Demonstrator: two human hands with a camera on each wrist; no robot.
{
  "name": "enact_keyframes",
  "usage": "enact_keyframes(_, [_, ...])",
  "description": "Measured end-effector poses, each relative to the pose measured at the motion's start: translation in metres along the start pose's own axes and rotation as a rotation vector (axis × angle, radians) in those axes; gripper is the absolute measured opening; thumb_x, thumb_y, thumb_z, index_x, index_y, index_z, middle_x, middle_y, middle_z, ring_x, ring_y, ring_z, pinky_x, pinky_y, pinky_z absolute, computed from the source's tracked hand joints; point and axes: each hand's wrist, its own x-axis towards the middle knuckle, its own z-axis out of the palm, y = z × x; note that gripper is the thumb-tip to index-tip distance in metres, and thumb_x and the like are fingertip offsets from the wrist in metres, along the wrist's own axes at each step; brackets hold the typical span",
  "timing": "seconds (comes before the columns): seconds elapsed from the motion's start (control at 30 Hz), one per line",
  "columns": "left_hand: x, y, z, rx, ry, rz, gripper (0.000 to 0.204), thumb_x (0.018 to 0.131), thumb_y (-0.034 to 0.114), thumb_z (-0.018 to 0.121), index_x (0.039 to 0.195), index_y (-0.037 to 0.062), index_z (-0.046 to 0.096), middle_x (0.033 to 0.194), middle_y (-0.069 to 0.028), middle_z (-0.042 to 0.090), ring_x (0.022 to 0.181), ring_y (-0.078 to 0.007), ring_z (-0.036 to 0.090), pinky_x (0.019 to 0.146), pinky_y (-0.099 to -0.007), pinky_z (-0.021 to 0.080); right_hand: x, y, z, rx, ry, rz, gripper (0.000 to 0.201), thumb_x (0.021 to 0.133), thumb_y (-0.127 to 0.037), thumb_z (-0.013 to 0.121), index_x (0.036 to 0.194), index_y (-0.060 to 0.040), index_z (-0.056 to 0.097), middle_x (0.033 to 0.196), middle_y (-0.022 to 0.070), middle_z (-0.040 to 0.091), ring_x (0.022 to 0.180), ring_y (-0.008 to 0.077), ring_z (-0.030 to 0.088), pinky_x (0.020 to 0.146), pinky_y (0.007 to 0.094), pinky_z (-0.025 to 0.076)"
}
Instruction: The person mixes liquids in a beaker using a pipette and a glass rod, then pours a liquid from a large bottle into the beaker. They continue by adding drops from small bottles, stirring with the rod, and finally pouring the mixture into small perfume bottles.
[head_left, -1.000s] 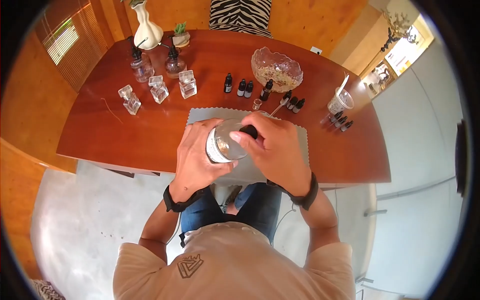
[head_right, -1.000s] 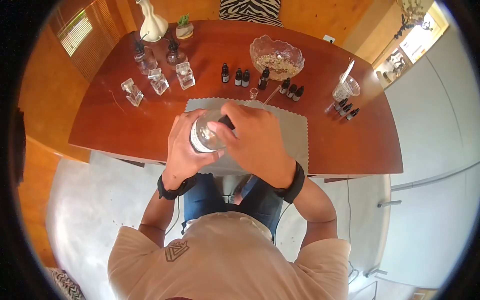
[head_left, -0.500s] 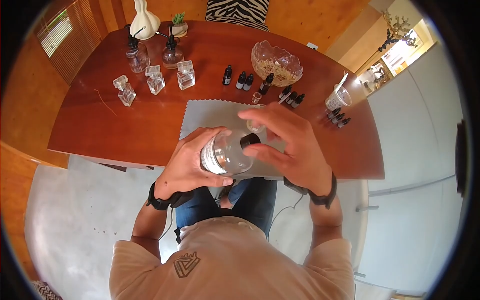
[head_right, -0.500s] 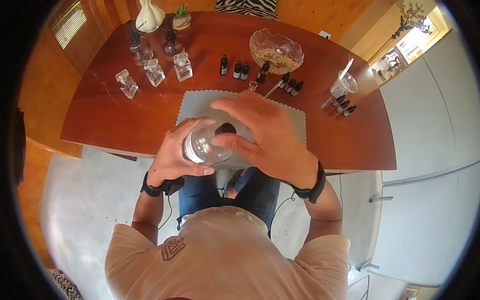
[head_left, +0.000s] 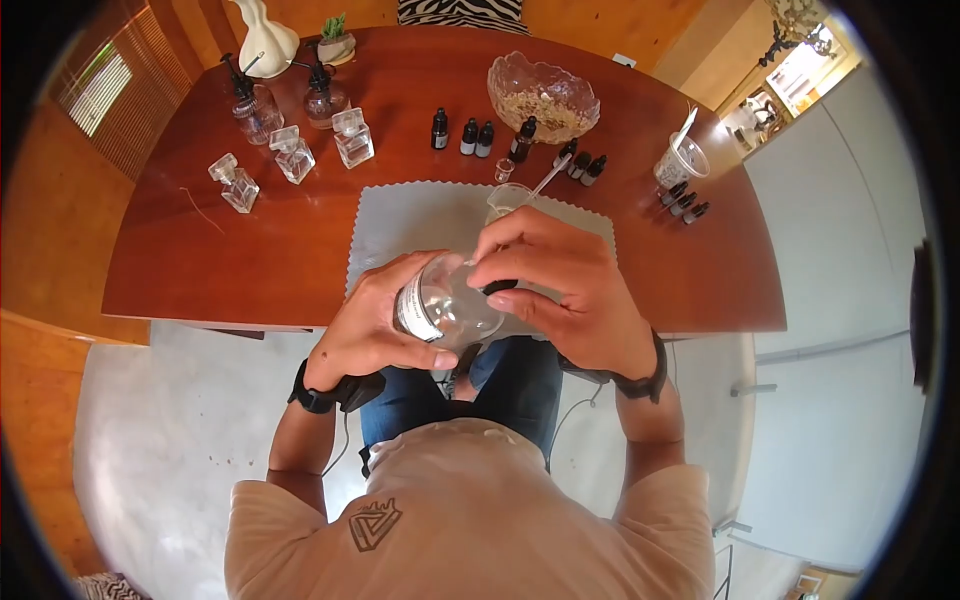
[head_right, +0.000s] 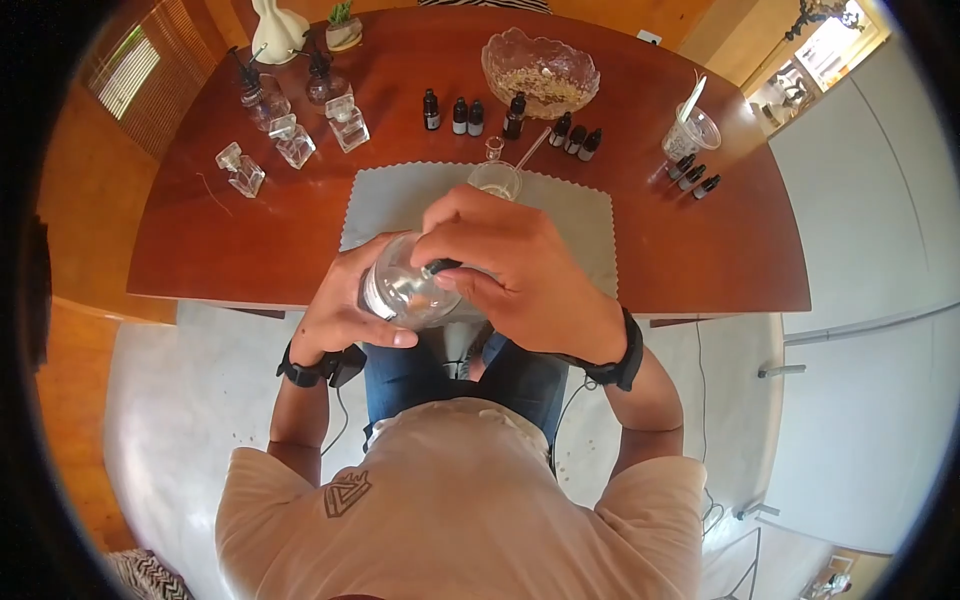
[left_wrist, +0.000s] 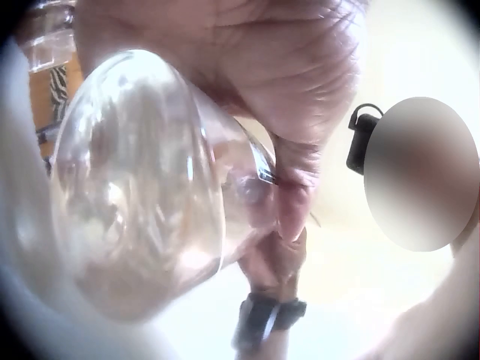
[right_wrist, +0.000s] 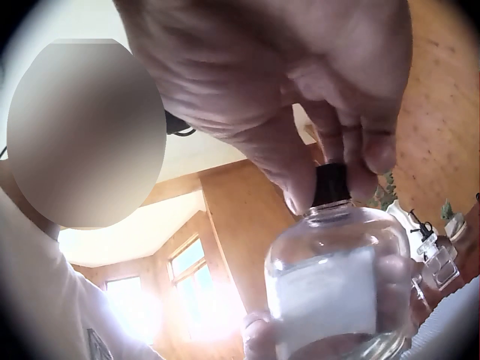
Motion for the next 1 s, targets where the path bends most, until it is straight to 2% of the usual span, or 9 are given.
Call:
enact_keyframes(0.07, [0.000, 0.006, -0.003, -0.148, -0.068, -0.099, 0.090, 0.058, 0.025, 0.092, 0.136, -0.0029, 0.056, 0.125, -0.0134, 0.064, 0.115, -0.0223, 0.061, 0.100, -0.0342, 0.046, -0.003, 0.007, 0.000, 0.010, 0.036, -0.098, 0.026, 0.079, -0.002, 0.076, 0.105, -0.0023, 0.069, 0.104, 0.0115, 0.063, 0.083, 0.0236, 0.058, 0.071, 0.0342, 0.048])
enact_keyframes(0.13, [0.001, 0.008, -0.005, -0.205, -0.097, -0.122, 0.090, 0.058, 0.023, 0.092, 0.137, -0.0022, 0.056, 0.125, -0.0120, 0.065, 0.114, -0.0206, 0.061, 0.101, -0.0335, 0.046, -0.004, 0.004, 0.000, 0.018, 0.093, -0.069, 0.027, 0.080, -0.002, 0.077, 0.105, -0.0011, 0.070, 0.107, 0.0118, 0.064, 0.084, 0.0196, 0.057, 0.072, 0.0320, 0.048])
enact_keyframes(0.23, [0.002, 0.007, -0.003, -0.147, -0.086, -0.097, 0.090, 0.057, 0.021, 0.091, 0.137, -0.0012, 0.057, 0.122, -0.0104, 0.065, 0.112, -0.0198, 0.061, 0.101, -0.0326, 0.045, -0.006, -0.010, 0.001, 0.043, 0.117, 0.153, 0.030, 0.080, -0.002, 0.077, 0.109, -0.0020, 0.070, 0.110, 0.0126, 0.064, 0.086, 0.0193, 0.059, 0.074, 0.0300, 0.049])
enact_keyframes(0.3, [0.004, 0.008, -0.001, -0.098, -0.090, -0.130, 0.090, 0.056, 0.021, 0.091, 0.136, -0.0010, 0.057, 0.121, -0.0101, 0.066, 0.112, -0.0201, 0.061, 0.101, -0.0322, 0.045, -0.015, -0.002, -0.003, 0.055, 0.014, 0.275, 0.033, 0.081, -0.005, 0.079, 0.112, -0.0027, 0.070, 0.112, 0.0134, 0.064, 0.086, 0.0193, 0.059, 0.075, 0.0284, 0.049])
enact_keyframes(0.4, [0.005, 0.008, -0.002, -0.198, -0.139, -0.214, 0.090, 0.055, 0.022, 0.091, 0.136, -0.0011, 0.058, 0.122, -0.0098, 0.066, 0.113, -0.0203, 0.061, 0.102, -0.0319, 0.044, -0.019, 0.005, -0.010, 0.074, 0.096, 0.054, 0.033, 0.083, -0.010, 0.080, 0.112, 0.0003, 0.070, 0.111, 0.0148, 0.064, 0.082, 0.0180, 0.059, 0.074, 0.0277, 0.049])
enact_keyframes(0.5, [0.004, -0.002, -0.003, -0.203, -0.200, -0.215, 0.092, 0.054, 0.022, 0.091, 0.137, -0.0010, 0.057, 0.123, -0.0091, 0.065, 0.113, -0.0205, 0.060, 0.102, -0.0320, 0.044, -0.024, 0.009, -0.022, 0.190, 0.256, -0.020, 0.036, 0.085, -0.013, 0.080, 0.114, 0.0043, 0.067, 0.108, 0.0138, 0.066, 0.079, 0.0169, 0.061, 0.073, 0.0284, 0.050])
enact_keyframes(0.6, [0.007, -0.001, -0.012, -0.197, -0.098, -0.184, 0.096, 0.054, 0.023, 0.090, 0.140, -0.0016, 0.055, 0.123, -0.0085, 0.065, 0.113, -0.0203, 0.060, 0.101, -0.0321, 0.044, -0.036, 0.020, -0.024, 0.294, 0.536, 0.016, 0.026, 0.087, -0.006, 0.074, 0.110, 0.0035, 0.067, 0.097, 0.0075, 0.067, 0.076, 0.0118, 0.060, 0.067, 0.0276, 0.049])
enact_keyframes(0.8, [0.044, 0.011, -0.025, 0.257, 0.081, -0.041, 0.094, 0.058, 0.026, 0.088, 0.144, 0.0097, 0.055, 0.108, -0.0053, 0.062, 0.102, -0.0189, 0.060, 0.095, -0.0318, 0.046, -0.091, 0.089, -0.014, 0.463, 0.682, 0.495, 0.023, 0.094, -0.011, 0.071, 0.112, 0.0019, 0.066, 0.088, 0.0047, 0.067, 0.073, 0.0087, 0.060, 0.064, 0.0237, 0.046])
enact_keyframes(1.0, [0.075, 0.009, -0.026, 0.520, 0.030, -0.059, 0.092, 0.060, 0.022, 0.089, 0.145, 0.0119, 0.055, 0.103, -0.0057, 0.061, 0.096, -0.0199, 0.061, 0.091, -0.0309, 0.048, -0.123, 0.112, -0.002, 0.617, 0.717, 0.591, 0.023, 0.093, -0.012, 0.072, 0.111, 0.0012, 0.066, 0.089, 0.0038, 0.067, 0.073, 0.0086, 0.060, 0.063, 0.0231, 0.045])
